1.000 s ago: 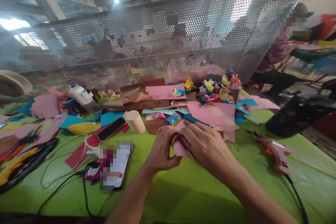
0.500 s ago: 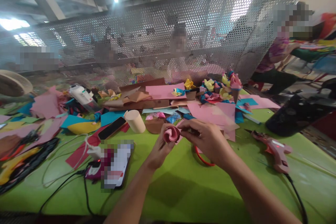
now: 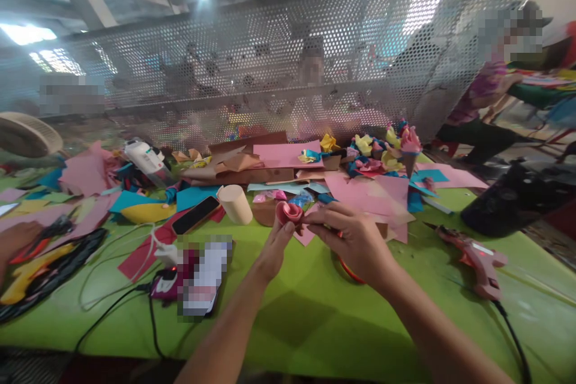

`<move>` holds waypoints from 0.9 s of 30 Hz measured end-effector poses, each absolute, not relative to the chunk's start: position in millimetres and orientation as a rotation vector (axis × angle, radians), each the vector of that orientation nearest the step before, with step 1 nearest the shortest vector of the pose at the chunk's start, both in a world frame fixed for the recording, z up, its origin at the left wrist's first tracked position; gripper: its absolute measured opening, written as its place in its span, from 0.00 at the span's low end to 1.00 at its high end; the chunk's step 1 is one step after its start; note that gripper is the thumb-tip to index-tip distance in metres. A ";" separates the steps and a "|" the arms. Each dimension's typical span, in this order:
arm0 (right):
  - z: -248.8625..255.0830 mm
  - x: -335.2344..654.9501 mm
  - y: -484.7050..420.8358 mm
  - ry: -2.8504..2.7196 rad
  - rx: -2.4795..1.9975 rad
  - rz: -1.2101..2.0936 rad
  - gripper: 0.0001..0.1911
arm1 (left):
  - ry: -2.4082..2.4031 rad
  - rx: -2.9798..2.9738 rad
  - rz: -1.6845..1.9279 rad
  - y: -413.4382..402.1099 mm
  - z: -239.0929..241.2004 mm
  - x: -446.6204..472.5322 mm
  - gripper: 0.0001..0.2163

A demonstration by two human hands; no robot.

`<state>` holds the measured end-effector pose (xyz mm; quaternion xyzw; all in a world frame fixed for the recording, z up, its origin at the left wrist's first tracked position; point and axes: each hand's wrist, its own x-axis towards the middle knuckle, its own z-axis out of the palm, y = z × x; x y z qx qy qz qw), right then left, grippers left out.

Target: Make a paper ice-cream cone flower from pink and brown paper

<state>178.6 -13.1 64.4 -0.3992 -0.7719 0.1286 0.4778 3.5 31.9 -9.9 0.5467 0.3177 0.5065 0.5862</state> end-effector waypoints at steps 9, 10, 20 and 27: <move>56.5 170.0 -11.5 -2.018 -1.079 0.091 0.09 | 0.816 1.512 1.045 25.6 5.9 2.2 0.31; 56.3 170.1 -11.3 -2.011 -1.077 0.101 0.08 | 0.833 1.525 1.041 24.8 7.4 2.0 0.31; 55.6 170.8 -8.7 -1.918 -1.027 0.246 0.06 | 0.814 1.620 1.032 23.8 12.2 1.8 0.26; 59.2 173.1 -8.6 -1.904 -0.998 0.319 0.07 | 0.821 1.635 1.040 22.4 14.2 1.9 0.26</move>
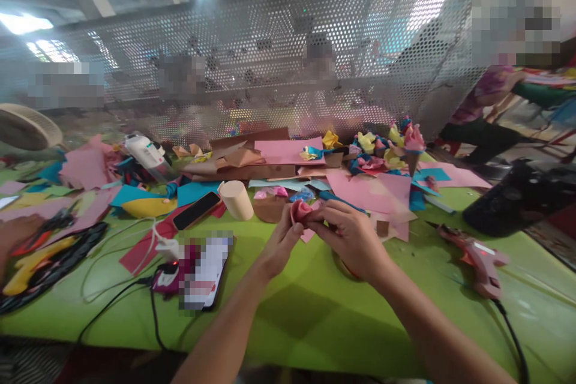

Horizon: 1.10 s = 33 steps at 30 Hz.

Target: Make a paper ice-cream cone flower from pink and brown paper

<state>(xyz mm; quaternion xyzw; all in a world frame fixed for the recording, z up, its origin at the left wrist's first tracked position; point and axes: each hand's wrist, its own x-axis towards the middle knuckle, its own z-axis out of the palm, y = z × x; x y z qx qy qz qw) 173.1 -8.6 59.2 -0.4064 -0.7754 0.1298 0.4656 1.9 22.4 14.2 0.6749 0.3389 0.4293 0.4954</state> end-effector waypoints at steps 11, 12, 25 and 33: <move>56.9 174.9 -9.3 -2.011 -1.023 0.097 0.08 | 0.793 1.647 1.031 24.3 11.8 1.3 0.24; 56.8 175.4 -9.3 -2.013 -1.025 0.089 0.09 | 0.789 1.643 1.029 24.4 11.6 1.3 0.24; 58.1 176.0 -9.5 -2.064 -1.031 -0.002 0.08 | 0.791 1.646 1.030 24.8 9.5 0.9 0.24; 57.7 172.0 -9.6 -2.053 -1.039 -0.066 0.08 | 0.813 1.665 1.035 25.6 5.7 1.0 0.21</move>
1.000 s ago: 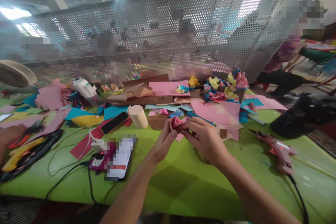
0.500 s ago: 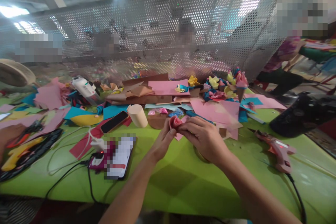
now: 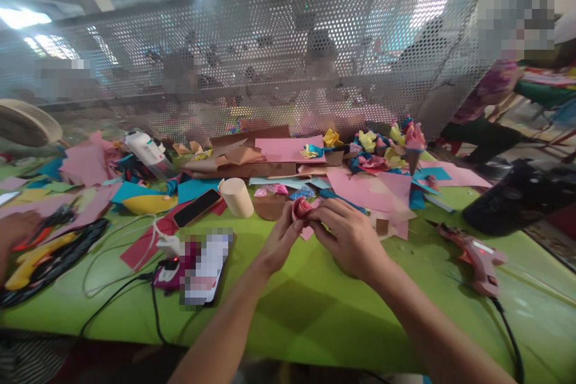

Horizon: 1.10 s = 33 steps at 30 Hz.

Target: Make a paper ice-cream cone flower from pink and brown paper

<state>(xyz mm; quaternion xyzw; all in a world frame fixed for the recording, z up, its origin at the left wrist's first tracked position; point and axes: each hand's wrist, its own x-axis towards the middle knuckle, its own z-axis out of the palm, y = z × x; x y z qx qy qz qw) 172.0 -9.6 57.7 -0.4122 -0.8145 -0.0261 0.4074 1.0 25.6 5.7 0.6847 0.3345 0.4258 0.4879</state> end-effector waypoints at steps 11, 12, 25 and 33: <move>52.0 166.8 -10.8 -2.039 -0.998 -0.332 0.09 | 0.876 1.781 1.143 18.7 25.3 3.0 0.19; 51.2 166.4 -11.1 -2.039 -0.994 -0.341 0.09 | 0.886 1.786 1.151 17.9 27.1 3.2 0.19; 49.7 159.0 -13.0 -1.838 -0.920 -0.112 0.07 | 0.866 1.865 1.349 22.0 15.3 7.4 0.17; 46.9 153.0 -16.0 -1.642 -0.994 0.190 0.04 | 0.839 1.874 1.485 22.0 10.9 10.8 0.14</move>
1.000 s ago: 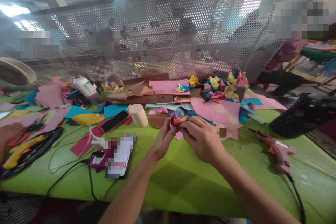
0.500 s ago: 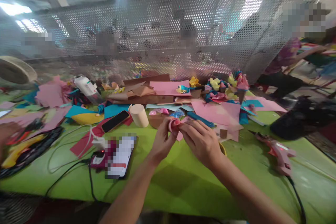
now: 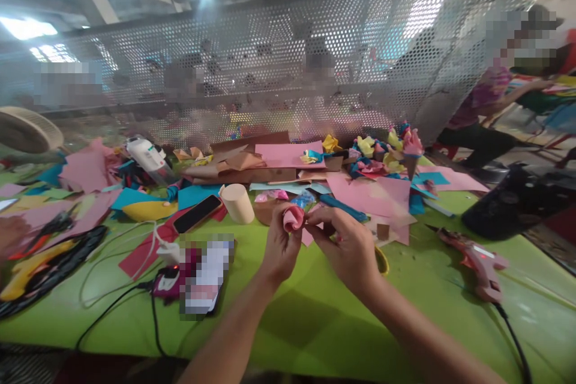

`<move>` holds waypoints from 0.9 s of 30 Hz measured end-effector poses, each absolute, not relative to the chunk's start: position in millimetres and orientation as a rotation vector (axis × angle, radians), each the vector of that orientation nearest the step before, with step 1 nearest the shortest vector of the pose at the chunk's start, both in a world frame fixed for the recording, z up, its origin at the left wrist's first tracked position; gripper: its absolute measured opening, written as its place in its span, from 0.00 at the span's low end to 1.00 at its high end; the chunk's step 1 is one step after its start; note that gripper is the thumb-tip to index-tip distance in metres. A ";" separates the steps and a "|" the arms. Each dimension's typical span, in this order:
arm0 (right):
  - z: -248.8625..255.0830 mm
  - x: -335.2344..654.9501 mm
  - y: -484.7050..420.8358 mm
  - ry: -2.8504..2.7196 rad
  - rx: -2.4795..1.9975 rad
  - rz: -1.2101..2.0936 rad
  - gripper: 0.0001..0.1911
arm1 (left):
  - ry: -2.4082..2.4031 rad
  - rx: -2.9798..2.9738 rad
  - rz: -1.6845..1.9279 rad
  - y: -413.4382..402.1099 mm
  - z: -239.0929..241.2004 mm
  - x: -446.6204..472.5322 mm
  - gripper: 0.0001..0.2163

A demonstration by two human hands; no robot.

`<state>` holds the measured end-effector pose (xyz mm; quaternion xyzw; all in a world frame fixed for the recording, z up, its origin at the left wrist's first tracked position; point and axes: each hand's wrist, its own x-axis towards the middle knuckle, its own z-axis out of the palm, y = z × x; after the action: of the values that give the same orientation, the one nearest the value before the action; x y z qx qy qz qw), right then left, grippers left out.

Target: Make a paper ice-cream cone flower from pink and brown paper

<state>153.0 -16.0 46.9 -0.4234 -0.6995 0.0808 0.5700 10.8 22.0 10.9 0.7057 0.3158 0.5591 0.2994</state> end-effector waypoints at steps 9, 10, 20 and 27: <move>50.1 150.5 -18.5 -1.582 -1.057 0.321 0.04 | 0.781 2.045 1.611 21.9 10.9 9.6 0.10; 51.0 150.3 -19.2 -1.579 -1.065 0.348 0.04 | 0.777 2.065 1.621 21.5 11.3 9.1 0.11; 55.3 150.2 -22.4 -1.570 -1.062 0.493 0.03 | 0.739 2.269 1.728 28.0 5.9 5.3 0.18; 56.5 149.2 -23.4 -1.609 -1.119 0.378 0.05 | 0.687 2.348 1.673 27.0 7.1 3.7 0.21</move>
<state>149.2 -23.4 56.5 -0.4712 -0.6773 0.1593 0.5421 3.7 27.0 7.1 0.7892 0.2308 0.5622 0.0887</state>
